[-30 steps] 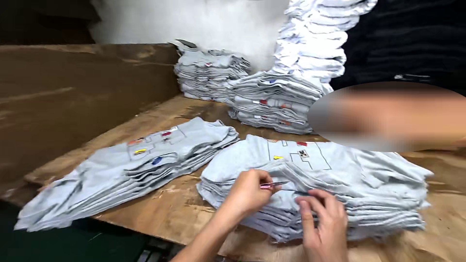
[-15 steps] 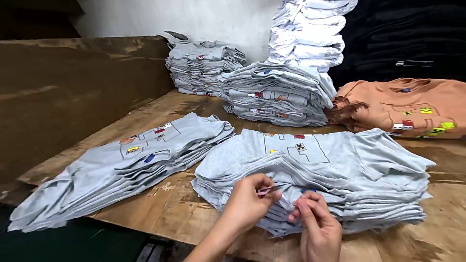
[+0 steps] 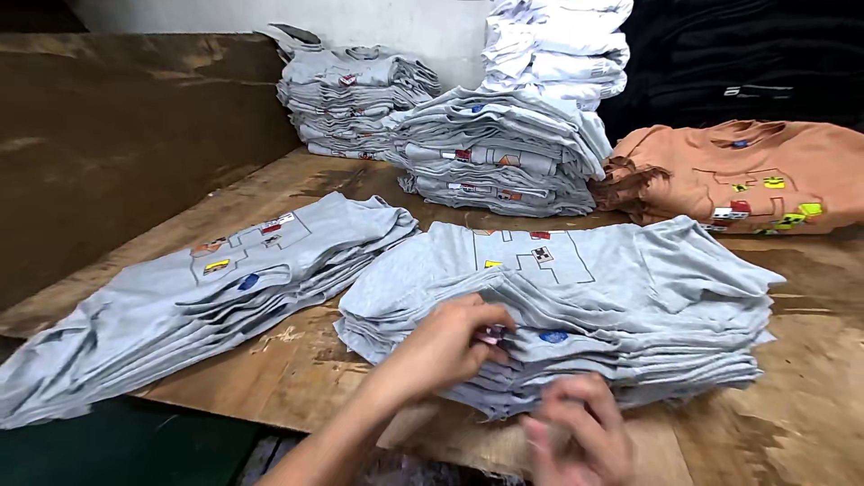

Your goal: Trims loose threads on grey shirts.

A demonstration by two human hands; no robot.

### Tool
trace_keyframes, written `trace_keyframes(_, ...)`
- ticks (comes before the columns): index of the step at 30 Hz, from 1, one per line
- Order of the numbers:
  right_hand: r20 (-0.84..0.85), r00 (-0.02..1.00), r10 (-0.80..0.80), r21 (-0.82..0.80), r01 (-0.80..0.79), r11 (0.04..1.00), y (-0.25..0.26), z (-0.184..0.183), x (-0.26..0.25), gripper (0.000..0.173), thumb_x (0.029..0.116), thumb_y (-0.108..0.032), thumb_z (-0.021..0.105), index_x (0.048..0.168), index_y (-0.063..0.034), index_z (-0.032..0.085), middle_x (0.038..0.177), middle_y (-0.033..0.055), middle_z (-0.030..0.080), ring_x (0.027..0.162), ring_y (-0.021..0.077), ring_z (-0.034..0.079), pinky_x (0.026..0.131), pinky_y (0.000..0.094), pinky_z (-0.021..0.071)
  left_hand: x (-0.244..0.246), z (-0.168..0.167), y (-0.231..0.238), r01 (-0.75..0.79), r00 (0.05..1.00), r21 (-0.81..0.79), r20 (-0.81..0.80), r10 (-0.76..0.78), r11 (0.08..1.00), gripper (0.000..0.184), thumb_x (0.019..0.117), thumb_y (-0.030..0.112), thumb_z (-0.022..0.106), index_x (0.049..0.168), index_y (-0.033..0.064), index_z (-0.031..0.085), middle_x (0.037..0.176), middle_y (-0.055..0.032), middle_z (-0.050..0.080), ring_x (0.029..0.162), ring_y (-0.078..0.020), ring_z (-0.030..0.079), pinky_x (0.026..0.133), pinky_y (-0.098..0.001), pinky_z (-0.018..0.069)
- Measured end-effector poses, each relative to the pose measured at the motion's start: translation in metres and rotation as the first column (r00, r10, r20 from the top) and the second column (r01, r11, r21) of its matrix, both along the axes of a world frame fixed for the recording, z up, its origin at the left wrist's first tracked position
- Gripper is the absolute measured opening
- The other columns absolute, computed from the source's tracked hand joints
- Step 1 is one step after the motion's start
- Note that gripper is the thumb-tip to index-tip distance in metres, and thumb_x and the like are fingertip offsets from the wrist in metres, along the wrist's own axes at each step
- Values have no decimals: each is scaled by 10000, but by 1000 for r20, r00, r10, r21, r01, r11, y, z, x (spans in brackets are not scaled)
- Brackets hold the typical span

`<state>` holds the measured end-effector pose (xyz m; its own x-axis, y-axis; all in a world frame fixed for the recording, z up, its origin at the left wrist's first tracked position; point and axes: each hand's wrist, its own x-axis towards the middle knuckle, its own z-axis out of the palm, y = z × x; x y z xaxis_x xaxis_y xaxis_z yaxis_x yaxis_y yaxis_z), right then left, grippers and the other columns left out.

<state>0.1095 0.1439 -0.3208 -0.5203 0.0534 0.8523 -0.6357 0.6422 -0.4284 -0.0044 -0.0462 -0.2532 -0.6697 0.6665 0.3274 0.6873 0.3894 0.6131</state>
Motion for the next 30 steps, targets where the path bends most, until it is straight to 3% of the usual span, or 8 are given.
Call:
trace_keyframes(2, 33, 994, -103, 162, 96, 982, -5, -9, -9, 151, 936, -260, 724, 1039, -182, 801, 1040, 5, 750, 991, 138, 682, 878, 323, 567, -18, -1, 2, 17, 991, -2, 132, -16, 1000, 132, 1003, 220, 657, 1015, 134, 757, 810, 2, 679, 702, -100, 623, 668, -325, 545)
trace_keyframes(5, 231, 957, 178, 116, -209, 971, 6, 9, 4, 116, 959, -126, 686, 939, -174, 789, 890, -18, 723, 888, 80, 671, 802, 241, 573, -32, 9, 3, -39, 972, -4, 232, 39, 999, 266, 971, 376, 701, 879, 127, 697, 650, 21, 577, 560, -91, 524, 537, -307, 451)
trace_keyframes(10, 859, 504, -89, 382, -516, 767, 27, 69, 44, 246, 959, -254, 710, 1154, -118, 772, 964, 108, 777, 854, 316, 752, 757, 597, 591, -35, -1, 33, -357, 898, 91, -242, 369, 930, 221, 841, 74, 793, 1032, 76, 682, 839, -96, 667, 743, -274, 676, 642, -504, 571)
trace_keyframes(15, 591, 788, -173, 118, 128, 985, -3, 60, -3, 431, 1027, -322, 588, 1356, -44, 597, 1093, 46, 738, 615, 85, 674, 510, 303, 594, -48, -20, 46, -263, 941, -7, -222, 255, 965, 156, 821, 10, 722, 940, 94, 777, 887, -106, 703, 839, -290, 699, 700, -534, 574)
trace_keyframes(19, 604, 754, 259, -388, -6, 922, -15, 45, -18, 327, 913, -85, 727, 1229, -18, 675, 1094, 68, 736, 509, 79, 612, 405, 256, 530, -42, -21, 34, -268, 951, 59, -143, 273, 962, 215, 813, -17, 698, 981, 85, 783, 879, -105, 699, 844, -277, 692, 723, -510, 577)
trace_keyframes(23, 343, 923, 175, -335, -54, 941, 7, 55, 14, 201, 821, 112, 713, 956, -36, 719, 953, 12, 795, 725, 39, 729, 603, 193, 601, -42, -25, 27, -243, 960, 78, -120, 252, 967, 264, 809, -26, 686, 1017, 100, 789, 876, -86, 689, 820, -243, 683, 717, -468, 577)
trace_keyframes(27, 466, 877, 118, -115, -72, 991, 30, 78, 21, 203, 957, -266, 714, 1039, -81, 707, 940, -14, 750, 617, 4, 606, 505, 189, 502, -32, -14, 27, -244, 969, 11, -48, 244, 970, 218, 868, 68, 691, 1067, 105, 770, 929, -87, 685, 869, -240, 678, 759, -475, 577)
trace_keyframes(30, 457, 827, -329, 240, 241, 940, 18, 61, -8, 487, 972, -598, 535, 1065, -194, 790, 1084, 8, 695, 925, 174, 650, 754, 411, 551, -13, 8, 32, -295, 952, -84, 62, 300, 952, 176, 895, 184, 728, 1055, 118, 759, 969, -76, 714, 930, -242, 696, 815, -497, 578)
